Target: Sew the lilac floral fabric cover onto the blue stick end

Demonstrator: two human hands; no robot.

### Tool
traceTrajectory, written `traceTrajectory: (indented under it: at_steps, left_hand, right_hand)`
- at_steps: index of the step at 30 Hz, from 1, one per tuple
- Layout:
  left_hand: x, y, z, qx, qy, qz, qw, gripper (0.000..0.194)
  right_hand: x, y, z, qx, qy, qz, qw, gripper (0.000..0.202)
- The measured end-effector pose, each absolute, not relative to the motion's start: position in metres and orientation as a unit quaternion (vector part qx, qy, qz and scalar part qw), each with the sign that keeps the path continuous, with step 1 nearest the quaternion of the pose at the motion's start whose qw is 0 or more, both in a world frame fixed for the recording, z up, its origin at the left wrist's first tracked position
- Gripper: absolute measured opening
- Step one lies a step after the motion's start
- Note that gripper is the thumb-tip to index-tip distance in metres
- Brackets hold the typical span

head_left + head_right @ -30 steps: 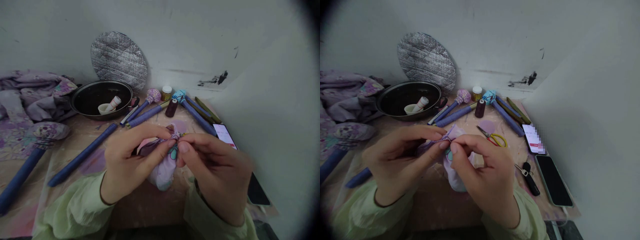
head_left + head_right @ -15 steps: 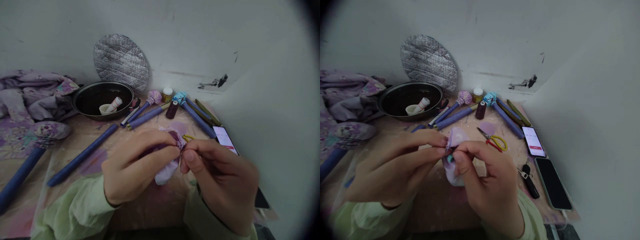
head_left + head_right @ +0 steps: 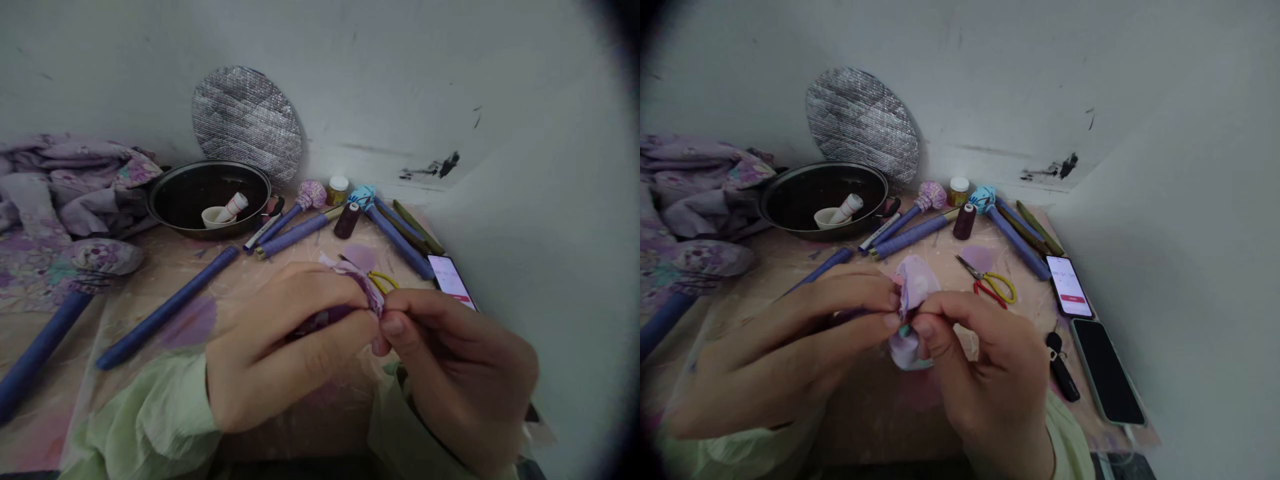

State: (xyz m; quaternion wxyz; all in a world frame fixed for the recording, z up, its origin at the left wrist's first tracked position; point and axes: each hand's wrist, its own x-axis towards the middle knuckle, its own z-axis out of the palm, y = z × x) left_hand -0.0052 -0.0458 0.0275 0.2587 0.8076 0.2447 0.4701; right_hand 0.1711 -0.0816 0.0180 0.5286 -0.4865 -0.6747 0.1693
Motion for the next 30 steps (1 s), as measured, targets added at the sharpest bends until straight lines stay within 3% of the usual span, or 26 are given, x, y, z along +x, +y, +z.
traceTrajectory:
  at_steps: [13,30]
  left_hand:
    - [-0.014,-0.044,0.038,0.834,0.223,0.424,0.274,0.015]
    - [-0.008,-0.039,0.034,0.818,0.221,0.457,0.270,0.016]
  right_hand:
    - [0.167,-0.082,0.015,-0.479,-0.661,0.185,0.547,0.012]
    - [0.165,-0.082,0.013,-0.447,-0.639,0.249,0.574,0.009]
